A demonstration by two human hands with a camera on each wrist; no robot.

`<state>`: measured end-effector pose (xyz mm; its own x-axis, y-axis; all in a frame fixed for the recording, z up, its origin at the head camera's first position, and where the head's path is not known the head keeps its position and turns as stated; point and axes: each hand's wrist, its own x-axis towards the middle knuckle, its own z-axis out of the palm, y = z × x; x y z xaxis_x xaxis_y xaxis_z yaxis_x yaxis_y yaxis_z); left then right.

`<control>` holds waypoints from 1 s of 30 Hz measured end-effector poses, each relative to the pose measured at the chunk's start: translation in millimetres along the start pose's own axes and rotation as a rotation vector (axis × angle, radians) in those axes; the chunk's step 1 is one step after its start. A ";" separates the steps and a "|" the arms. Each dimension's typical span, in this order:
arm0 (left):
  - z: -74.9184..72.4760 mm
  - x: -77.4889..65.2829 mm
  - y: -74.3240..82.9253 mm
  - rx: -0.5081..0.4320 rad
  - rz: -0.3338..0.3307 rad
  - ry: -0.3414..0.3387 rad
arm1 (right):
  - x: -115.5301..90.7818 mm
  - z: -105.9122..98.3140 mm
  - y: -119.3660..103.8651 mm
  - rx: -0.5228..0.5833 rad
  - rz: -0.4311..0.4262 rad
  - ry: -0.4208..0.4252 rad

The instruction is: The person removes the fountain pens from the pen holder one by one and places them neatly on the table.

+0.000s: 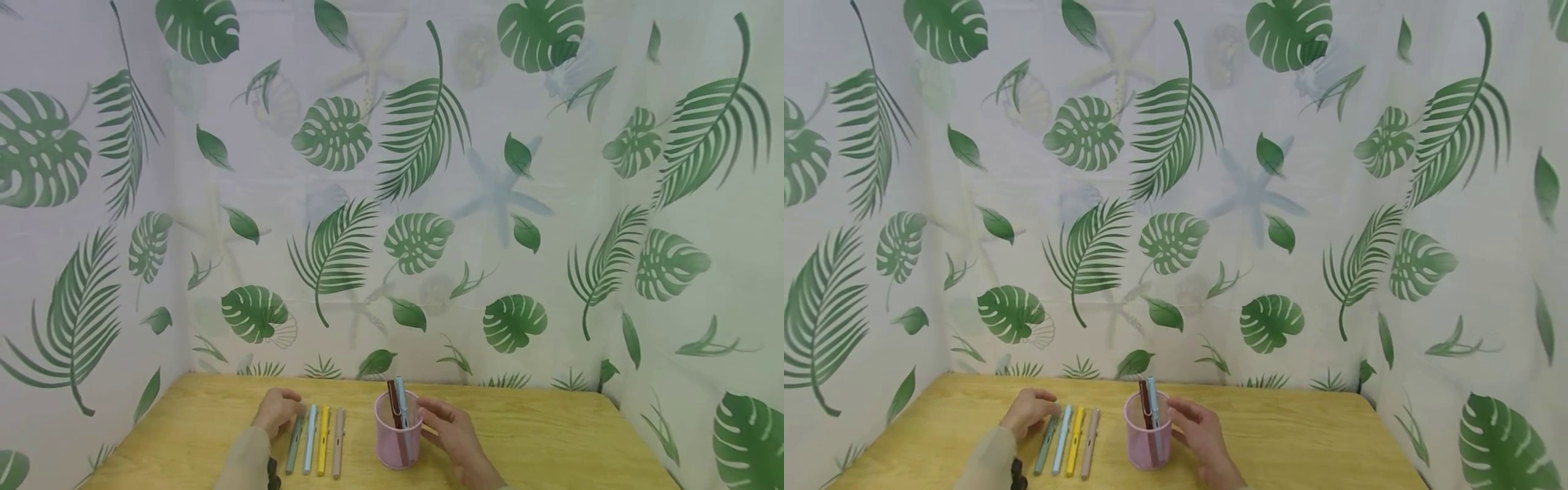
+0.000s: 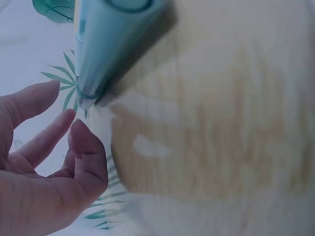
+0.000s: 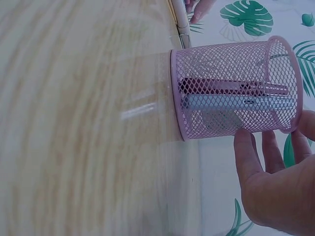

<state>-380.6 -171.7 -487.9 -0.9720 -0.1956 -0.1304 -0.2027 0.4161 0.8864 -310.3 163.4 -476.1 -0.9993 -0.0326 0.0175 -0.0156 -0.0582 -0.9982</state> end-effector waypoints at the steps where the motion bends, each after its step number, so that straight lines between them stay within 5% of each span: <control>1: 0.0 0.1 0.7 -0.002 -0.003 0.009 | -0.2 -0.1 -0.1 0.001 0.001 0.001; 11: 4.0 -6.2 7.7 -0.140 0.077 0.030 | 0.0 -0.3 1.1 0.003 -0.002 0.004; 16: 10.0 -10.6 15.3 -0.100 0.158 0.034 | -1.7 0.0 1.0 0.009 0.000 0.010; 19: 13.2 -12.7 19.9 -0.078 0.149 0.031 | -2.1 0.3 1.3 0.015 0.005 0.010; 30: 24.5 -23.0 30.9 -0.174 0.173 -0.079 | -2.5 0.1 1.3 0.029 0.010 0.002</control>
<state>-367.4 -132.6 -468.3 -0.9981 -0.0622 0.0018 -0.0155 0.2772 0.9607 -307.9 163.4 -477.4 -0.9995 -0.0317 0.0076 -0.0048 -0.0864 -0.9962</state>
